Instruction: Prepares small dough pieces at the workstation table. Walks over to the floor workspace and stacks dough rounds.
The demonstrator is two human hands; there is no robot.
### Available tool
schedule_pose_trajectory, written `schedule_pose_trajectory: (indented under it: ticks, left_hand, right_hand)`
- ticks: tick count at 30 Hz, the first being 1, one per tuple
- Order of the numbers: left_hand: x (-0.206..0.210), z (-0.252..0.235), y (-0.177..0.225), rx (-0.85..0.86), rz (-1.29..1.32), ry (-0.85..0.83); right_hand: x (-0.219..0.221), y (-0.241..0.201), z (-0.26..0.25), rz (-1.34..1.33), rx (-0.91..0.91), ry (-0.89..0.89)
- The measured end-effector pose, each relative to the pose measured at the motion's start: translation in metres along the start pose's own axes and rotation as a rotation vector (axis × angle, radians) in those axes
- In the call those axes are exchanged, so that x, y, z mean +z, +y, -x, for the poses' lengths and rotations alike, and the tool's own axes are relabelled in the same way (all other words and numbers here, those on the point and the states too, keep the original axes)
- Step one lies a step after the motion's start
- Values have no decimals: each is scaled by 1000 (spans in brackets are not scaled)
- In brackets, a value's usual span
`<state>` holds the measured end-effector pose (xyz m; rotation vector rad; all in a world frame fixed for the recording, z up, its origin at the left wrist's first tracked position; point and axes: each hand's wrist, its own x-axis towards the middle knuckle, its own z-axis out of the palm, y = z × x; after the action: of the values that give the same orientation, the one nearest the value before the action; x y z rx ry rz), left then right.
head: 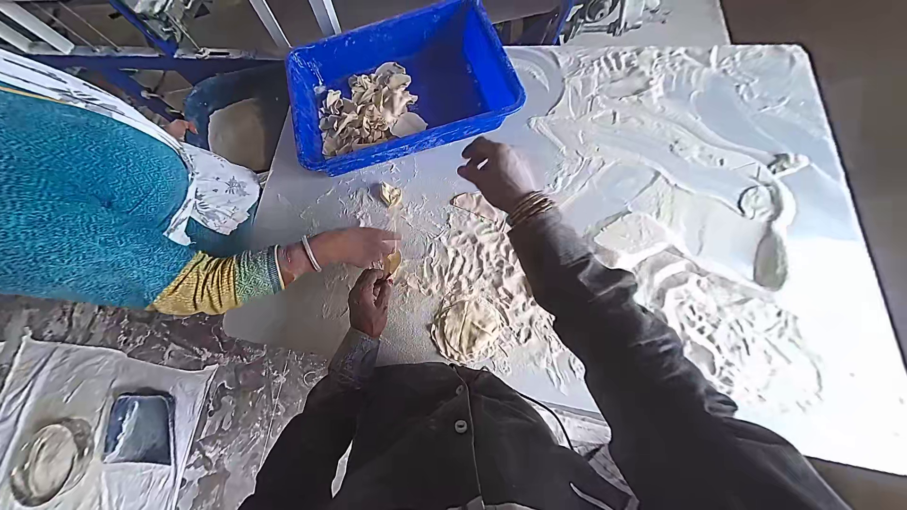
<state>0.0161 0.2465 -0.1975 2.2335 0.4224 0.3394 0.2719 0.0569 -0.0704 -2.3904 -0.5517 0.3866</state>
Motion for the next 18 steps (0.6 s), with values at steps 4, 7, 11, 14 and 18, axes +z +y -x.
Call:
schedule_pose_trajectory:
  ticks: [4,7,11,14,18]
  left_hand:
    - [-10,7,16,-48,5,-137]
    - [-17,2,33,-165,112,-260]
    - [-28,-43,74,-102,395,-287]
    - [-47,-92,115,11,563,-37]
    - [-64,-124,140,121,636,79]
  right_hand:
    - [62,50,-1,296,249,-191]
    - [65,53,-1,308,233,-336]
    - [19,24,-28,161,73,-356]
    - [-32,-17,-38,-270,-164,19]
    - [-65,-33,-18,-513,-334,218]
